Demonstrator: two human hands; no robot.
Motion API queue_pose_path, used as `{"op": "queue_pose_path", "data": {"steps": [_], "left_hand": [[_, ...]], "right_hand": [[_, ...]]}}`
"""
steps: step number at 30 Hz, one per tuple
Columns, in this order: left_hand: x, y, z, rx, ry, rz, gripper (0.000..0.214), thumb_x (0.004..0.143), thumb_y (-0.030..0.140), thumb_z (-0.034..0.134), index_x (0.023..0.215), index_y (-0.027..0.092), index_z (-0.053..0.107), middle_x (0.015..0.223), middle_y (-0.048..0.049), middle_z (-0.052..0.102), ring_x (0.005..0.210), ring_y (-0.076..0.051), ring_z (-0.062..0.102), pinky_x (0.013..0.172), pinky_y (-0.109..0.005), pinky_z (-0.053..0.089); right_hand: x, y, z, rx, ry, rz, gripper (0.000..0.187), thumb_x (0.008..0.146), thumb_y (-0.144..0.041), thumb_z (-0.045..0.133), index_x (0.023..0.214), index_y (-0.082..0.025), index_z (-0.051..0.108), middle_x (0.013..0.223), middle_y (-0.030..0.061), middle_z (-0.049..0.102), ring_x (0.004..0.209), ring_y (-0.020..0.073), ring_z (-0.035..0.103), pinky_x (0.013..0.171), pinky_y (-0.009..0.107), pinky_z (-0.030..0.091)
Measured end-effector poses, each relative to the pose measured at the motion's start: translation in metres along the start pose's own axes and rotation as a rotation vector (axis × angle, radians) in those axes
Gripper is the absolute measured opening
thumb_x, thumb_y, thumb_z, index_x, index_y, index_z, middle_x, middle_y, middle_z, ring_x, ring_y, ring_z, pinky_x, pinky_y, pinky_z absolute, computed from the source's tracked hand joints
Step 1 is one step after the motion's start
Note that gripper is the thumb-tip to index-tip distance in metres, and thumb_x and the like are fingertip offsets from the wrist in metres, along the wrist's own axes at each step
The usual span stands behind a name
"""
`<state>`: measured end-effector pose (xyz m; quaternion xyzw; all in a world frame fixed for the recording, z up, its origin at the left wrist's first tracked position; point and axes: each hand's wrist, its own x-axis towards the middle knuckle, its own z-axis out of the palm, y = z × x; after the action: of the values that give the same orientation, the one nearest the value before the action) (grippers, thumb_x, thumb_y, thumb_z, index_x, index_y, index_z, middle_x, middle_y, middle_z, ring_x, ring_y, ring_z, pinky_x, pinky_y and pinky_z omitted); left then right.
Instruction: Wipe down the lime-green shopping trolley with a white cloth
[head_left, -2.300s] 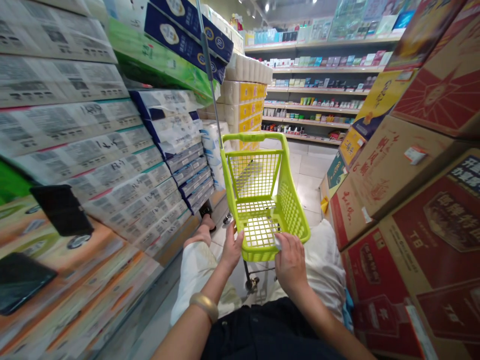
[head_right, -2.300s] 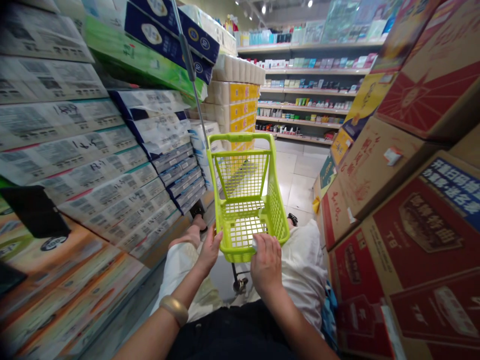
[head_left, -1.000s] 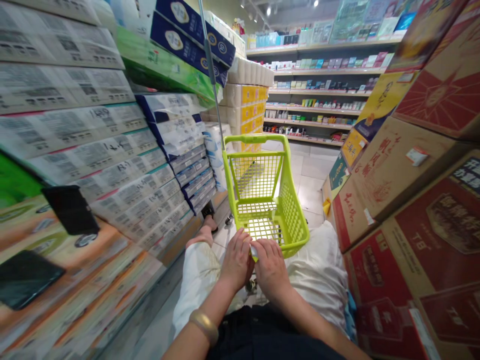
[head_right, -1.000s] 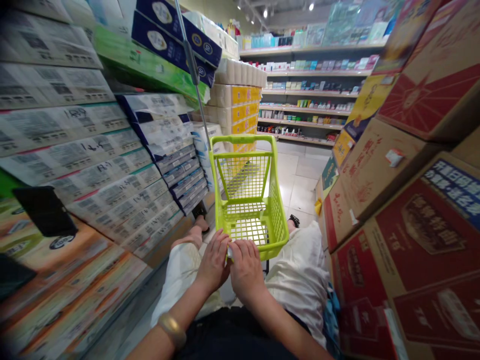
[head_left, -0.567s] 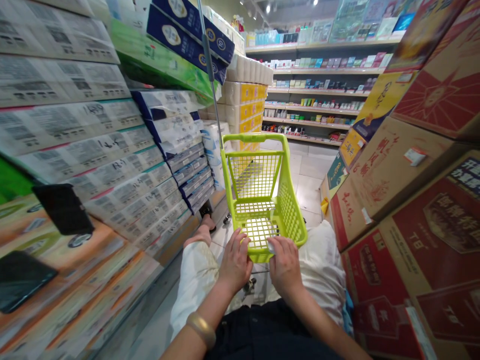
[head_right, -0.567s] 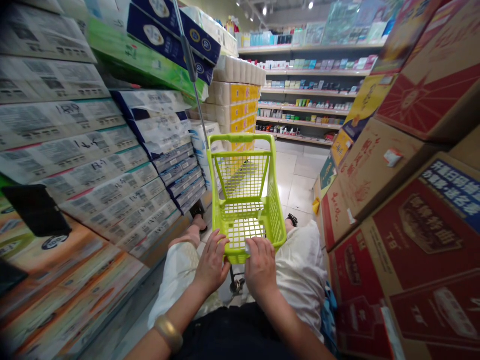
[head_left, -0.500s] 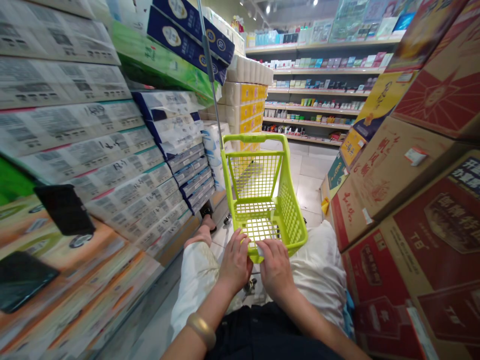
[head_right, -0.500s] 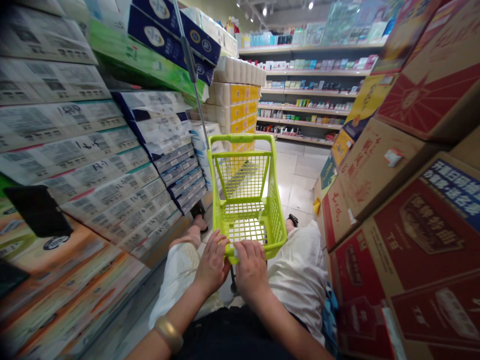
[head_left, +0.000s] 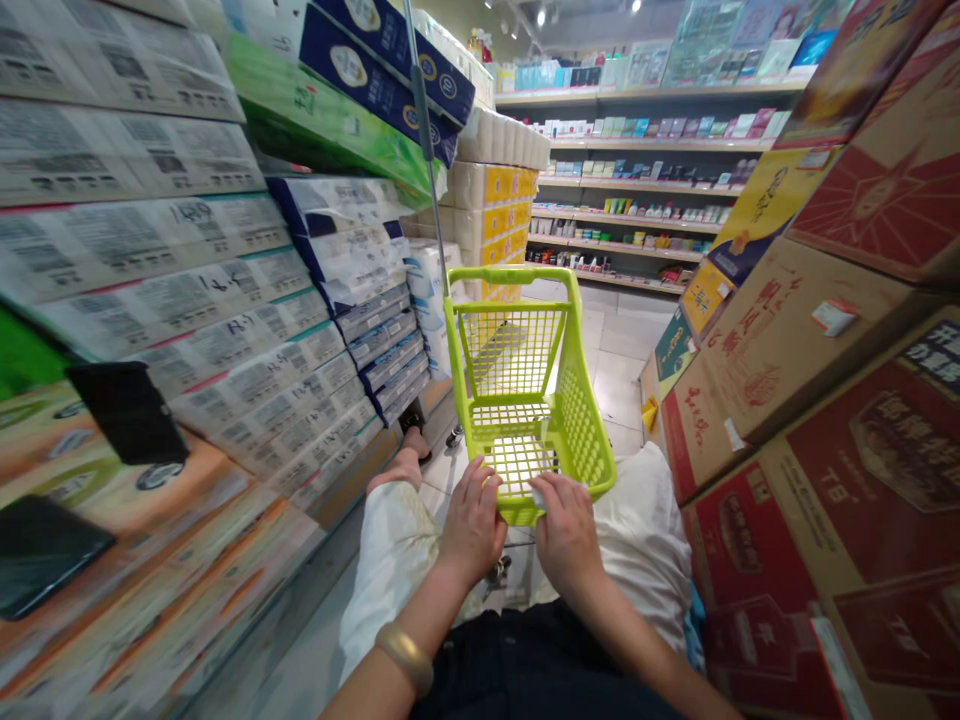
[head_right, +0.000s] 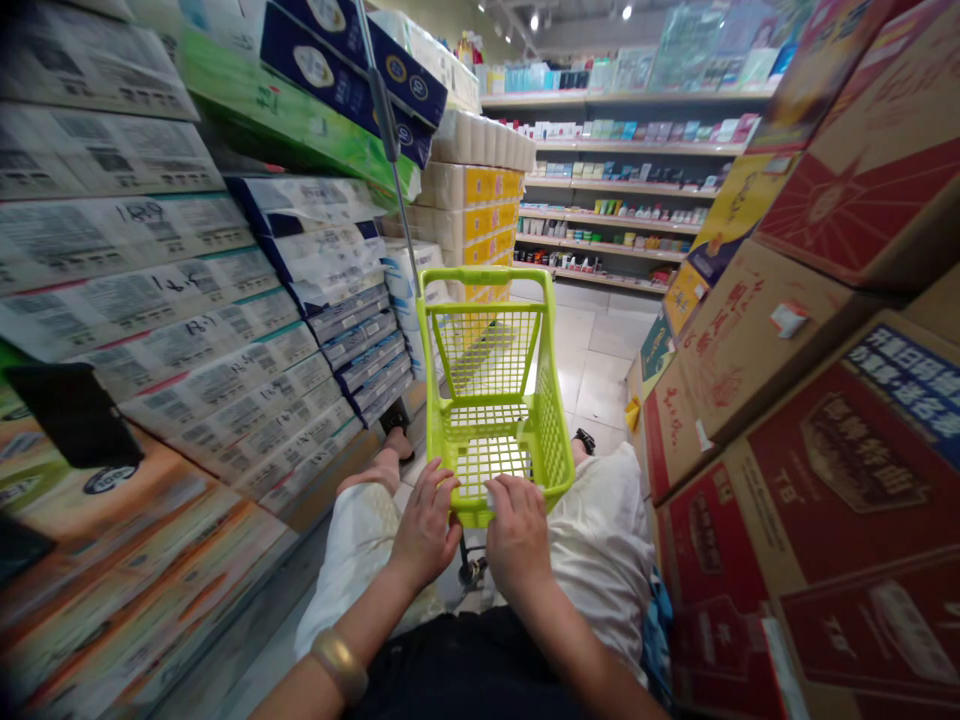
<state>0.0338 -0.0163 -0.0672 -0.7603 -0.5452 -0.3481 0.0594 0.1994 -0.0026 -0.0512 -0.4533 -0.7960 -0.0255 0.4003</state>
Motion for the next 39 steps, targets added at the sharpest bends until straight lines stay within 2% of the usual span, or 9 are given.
{"op": "queue_pose_path", "data": {"steps": [5, 14, 16, 20, 23, 28, 32, 35, 39], "left_hand": [[-0.002, -0.005, 0.0, -0.001, 0.006, 0.028, 0.049, 0.073, 0.006, 0.048, 0.122, 0.014, 0.044, 0.121, -0.0155, 0.052, 0.136, -0.033, 0.037, 0.106, -0.054, 0.045], [-0.002, 0.002, -0.006, -0.019, -0.053, 0.003, 0.057, 0.068, 0.003, 0.05, 0.123, 0.016, 0.044, 0.125, -0.0146, 0.051, 0.138, -0.034, 0.035, 0.108, -0.056, 0.042], [-0.002, 0.004, -0.003, -0.02, -0.042, -0.002, 0.057, 0.068, 0.003, 0.05, 0.123, 0.017, 0.044, 0.125, -0.0144, 0.051, 0.139, -0.034, 0.035, 0.107, -0.056, 0.043], [-0.003, 0.001, 0.003, 0.023, 0.016, 0.007, 0.054, 0.073, 0.004, 0.047, 0.126, 0.016, 0.042, 0.122, -0.0146, 0.053, 0.137, -0.032, 0.038, 0.106, -0.054, 0.046], [-0.003, -0.004, 0.001, 0.042, 0.031, 0.032, 0.054, 0.074, 0.005, 0.047, 0.127, 0.015, 0.041, 0.12, -0.0147, 0.054, 0.134, -0.031, 0.041, 0.104, -0.052, 0.047], [0.0, -0.009, -0.009, 0.024, -0.018, 0.027, 0.054, 0.07, 0.005, 0.05, 0.123, 0.015, 0.046, 0.122, -0.0139, 0.054, 0.136, -0.031, 0.039, 0.108, -0.051, 0.044], [0.0, -0.008, -0.008, 0.017, -0.003, 0.015, 0.057, 0.067, 0.003, 0.049, 0.122, 0.015, 0.045, 0.122, -0.0138, 0.053, 0.136, -0.032, 0.037, 0.108, -0.052, 0.044], [-0.001, -0.007, -0.002, 0.007, 0.022, -0.002, 0.055, 0.068, 0.003, 0.048, 0.122, 0.015, 0.045, 0.121, -0.0141, 0.053, 0.136, -0.032, 0.037, 0.107, -0.053, 0.044], [-0.002, -0.01, 0.001, 0.01, 0.032, -0.006, 0.052, 0.071, 0.005, 0.047, 0.122, 0.016, 0.045, 0.12, -0.0137, 0.054, 0.136, -0.031, 0.039, 0.105, -0.053, 0.046]], "right_hand": [[0.006, -0.028, 0.015, 0.06, -0.057, -0.125, 0.049, 0.074, -0.003, 0.043, 0.119, -0.015, 0.059, 0.109, 0.0102, 0.063, 0.103, 0.0216, 0.053, 0.094, 0.036, 0.041], [-0.003, 0.01, -0.008, -0.054, -0.025, 0.019, 0.045, 0.076, -0.002, 0.041, 0.114, -0.015, 0.06, 0.107, 0.0105, 0.063, 0.106, 0.0236, 0.054, 0.095, 0.039, 0.039], [-0.002, 0.003, -0.004, -0.053, -0.021, 0.043, 0.045, 0.075, -0.002, 0.041, 0.112, -0.016, 0.061, 0.106, 0.0106, 0.062, 0.105, 0.0242, 0.053, 0.094, 0.04, 0.039], [0.005, -0.025, 0.013, 0.015, -0.074, -0.04, 0.049, 0.074, -0.001, 0.042, 0.116, -0.017, 0.06, 0.106, 0.0098, 0.063, 0.101, 0.0228, 0.053, 0.092, 0.038, 0.041], [0.009, -0.033, 0.018, 0.028, -0.096, -0.074, 0.05, 0.074, -0.001, 0.043, 0.118, -0.017, 0.059, 0.105, 0.0094, 0.063, 0.099, 0.022, 0.053, 0.09, 0.037, 0.043], [0.004, -0.004, 0.001, -0.001, -0.073, -0.053, 0.045, 0.074, 0.0, 0.042, 0.111, -0.017, 0.061, 0.105, 0.009, 0.063, 0.102, 0.022, 0.054, 0.092, 0.036, 0.041], [-0.001, 0.016, -0.01, -0.053, -0.033, 0.023, 0.043, 0.076, -0.001, 0.042, 0.111, -0.016, 0.06, 0.106, 0.01, 0.062, 0.104, 0.0238, 0.053, 0.094, 0.04, 0.04], [0.002, 0.003, -0.003, -0.04, -0.031, 0.042, 0.044, 0.073, -0.001, 0.042, 0.11, -0.016, 0.062, 0.104, 0.01, 0.062, 0.102, 0.0237, 0.052, 0.093, 0.04, 0.041], [0.01, -0.029, 0.014, 0.029, -0.104, -0.055, 0.049, 0.07, 0.0, 0.043, 0.113, -0.017, 0.061, 0.102, 0.0088, 0.062, 0.097, 0.022, 0.052, 0.09, 0.037, 0.042]]}}
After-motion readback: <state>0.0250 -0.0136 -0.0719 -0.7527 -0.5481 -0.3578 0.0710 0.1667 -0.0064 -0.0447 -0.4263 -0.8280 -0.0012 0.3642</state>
